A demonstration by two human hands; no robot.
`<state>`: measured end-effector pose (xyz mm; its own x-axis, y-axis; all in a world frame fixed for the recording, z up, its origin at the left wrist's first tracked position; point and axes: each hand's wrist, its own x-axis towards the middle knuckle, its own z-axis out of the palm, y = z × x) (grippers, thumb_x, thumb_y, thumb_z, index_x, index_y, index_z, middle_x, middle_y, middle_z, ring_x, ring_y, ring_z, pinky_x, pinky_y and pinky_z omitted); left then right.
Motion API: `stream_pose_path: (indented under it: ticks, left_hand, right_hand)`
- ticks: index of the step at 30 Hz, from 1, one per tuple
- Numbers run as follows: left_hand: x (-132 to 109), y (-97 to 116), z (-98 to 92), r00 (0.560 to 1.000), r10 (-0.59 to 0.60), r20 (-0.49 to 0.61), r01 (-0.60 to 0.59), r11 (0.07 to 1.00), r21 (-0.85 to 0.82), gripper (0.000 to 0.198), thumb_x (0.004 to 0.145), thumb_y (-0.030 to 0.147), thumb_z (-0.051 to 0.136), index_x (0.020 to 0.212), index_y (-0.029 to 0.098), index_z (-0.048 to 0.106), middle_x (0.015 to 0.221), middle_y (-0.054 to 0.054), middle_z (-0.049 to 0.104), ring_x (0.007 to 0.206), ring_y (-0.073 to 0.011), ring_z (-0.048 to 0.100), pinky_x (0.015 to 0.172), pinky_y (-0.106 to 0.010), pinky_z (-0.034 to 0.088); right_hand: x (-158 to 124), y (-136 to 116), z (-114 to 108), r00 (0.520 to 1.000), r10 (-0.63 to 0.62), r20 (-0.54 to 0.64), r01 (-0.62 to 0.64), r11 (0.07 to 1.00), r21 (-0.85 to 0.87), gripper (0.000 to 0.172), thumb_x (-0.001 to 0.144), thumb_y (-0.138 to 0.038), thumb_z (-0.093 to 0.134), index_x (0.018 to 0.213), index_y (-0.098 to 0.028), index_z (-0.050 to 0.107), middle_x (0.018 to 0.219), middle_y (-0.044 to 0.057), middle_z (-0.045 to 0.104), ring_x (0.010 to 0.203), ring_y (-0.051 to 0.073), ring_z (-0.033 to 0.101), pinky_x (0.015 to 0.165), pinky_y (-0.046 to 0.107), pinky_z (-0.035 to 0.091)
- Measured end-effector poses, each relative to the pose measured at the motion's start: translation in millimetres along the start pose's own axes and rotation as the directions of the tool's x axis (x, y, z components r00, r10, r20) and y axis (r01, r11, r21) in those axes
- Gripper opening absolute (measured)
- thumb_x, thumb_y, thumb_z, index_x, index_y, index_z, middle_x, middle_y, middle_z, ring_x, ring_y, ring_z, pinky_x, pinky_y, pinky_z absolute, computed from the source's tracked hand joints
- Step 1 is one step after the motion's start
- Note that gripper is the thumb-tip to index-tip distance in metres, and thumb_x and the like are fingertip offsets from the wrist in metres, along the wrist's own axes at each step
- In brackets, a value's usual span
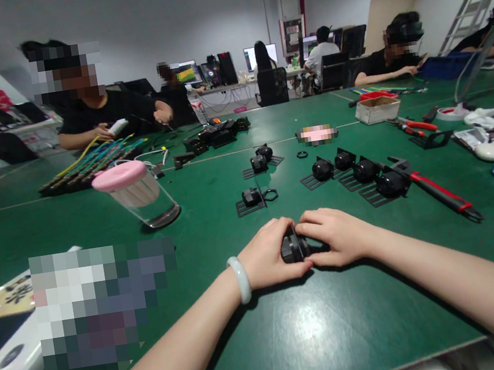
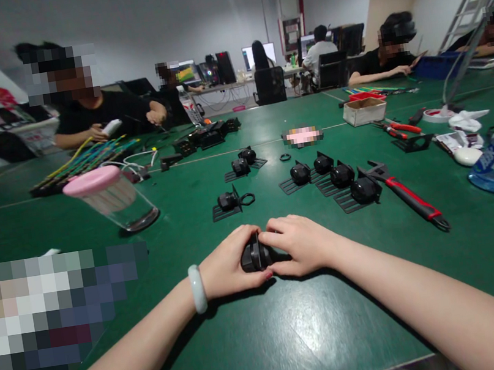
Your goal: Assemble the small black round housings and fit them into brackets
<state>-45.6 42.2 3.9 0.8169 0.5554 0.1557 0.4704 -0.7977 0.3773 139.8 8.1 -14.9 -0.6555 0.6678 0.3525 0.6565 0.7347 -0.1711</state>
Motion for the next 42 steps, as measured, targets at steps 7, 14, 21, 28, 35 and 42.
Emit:
stream_pose_path:
  ticks: [7, 14, 21, 28, 35, 42]
  left_hand:
    - [0.3, 0.9, -0.8, 1.000, -0.005, -0.007, 0.005, 1.000, -0.011, 0.045, 0.062, 0.046, 0.059, 0.091, 0.016, 0.045, 0.081, -0.004, 0.050, 0.074, -0.0191, 0.048, 0.069, -0.031, 0.041]
    - [0.1, 0.1, 0.7, 1.000, -0.016, -0.022, 0.016, 0.999, -0.038, 0.045, 0.061, 0.046, 0.060, 0.092, 0.017, 0.046, 0.083, -0.004, 0.051, 0.076, -0.0194, 0.049, 0.070, -0.032, 0.041]
    - [0.2, -0.1, 1.3, 1.000, -0.014, -0.014, 0.014, 1.000, -0.025, 0.047, 0.062, 0.047, 0.059, 0.094, 0.016, 0.045, 0.084, -0.004, 0.051, 0.077, -0.0196, 0.049, 0.070, -0.032, 0.041]
    - [0.1, 0.8, 0.5, 0.999, -0.027, -0.022, 0.026, 0.999, -0.035, 0.046, 0.061, 0.045, 0.061, 0.093, 0.017, 0.046, 0.083, -0.004, 0.051, 0.076, -0.0195, 0.049, 0.070, -0.032, 0.041]
    - [0.1, -1.0, 1.8, 1.000, -0.020, -0.015, 0.019, 0.999, -0.046, 0.049, 0.061, 0.048, 0.060, 0.095, 0.016, 0.045, 0.086, -0.005, 0.051, 0.079, -0.0204, 0.049, 0.072, -0.034, 0.041]
    - [0.2, -0.7, 0.5, 1.000, -0.012, 0.012, 0.012, 1.000, -0.017, 0.048, 0.063, 0.048, 0.059, 0.095, 0.016, 0.045, 0.086, -0.005, 0.051, 0.078, -0.0203, 0.049, 0.072, -0.034, 0.042]
  right_hand:
    - [0.3, 0.3, 0.1, 1.000, 0.004, 0.001, -0.004, 1.000, 0.016, 0.040, 0.072, -0.041, 0.050, 0.102, -0.014, 0.048, 0.090, 0.008, 0.051, 0.079, 0.020, 0.048, 0.069, 0.031, 0.039]
    - [-0.5, 0.3, -0.3, 1.000, 0.012, -0.007, -0.012, 1.000, 0.015, 0.040, 0.071, -0.041, 0.051, 0.102, -0.015, 0.048, 0.088, 0.008, 0.052, 0.078, 0.020, 0.048, 0.068, 0.031, 0.038]
    - [-0.6, 0.6, 0.4, 1.000, 0.021, 0.003, -0.021, 1.000, 0.012, 0.042, 0.072, -0.041, 0.050, 0.103, -0.014, 0.048, 0.089, 0.008, 0.052, 0.079, 0.020, 0.048, 0.070, 0.031, 0.038]
    - [-0.5, 1.1, 0.1, 1.000, 0.029, -0.002, -0.029, 0.999, 0.034, 0.042, 0.072, -0.041, 0.051, 0.103, -0.014, 0.048, 0.087, 0.007, 0.052, 0.079, 0.020, 0.048, 0.070, 0.032, 0.039]
    - [-0.1, 0.6, -0.7, 0.999, 0.040, -0.002, -0.040, 0.998, 0.043, 0.039, 0.072, -0.041, 0.051, 0.100, -0.014, 0.048, 0.087, 0.007, 0.053, 0.079, 0.020, 0.048, 0.070, 0.032, 0.039]
    - [-0.1, 0.6, -0.5, 0.999, 0.047, -0.002, -0.047, 0.997, 0.053, 0.036, 0.072, -0.040, 0.051, 0.098, -0.015, 0.049, 0.086, 0.007, 0.053, 0.079, 0.019, 0.048, 0.070, 0.032, 0.039]
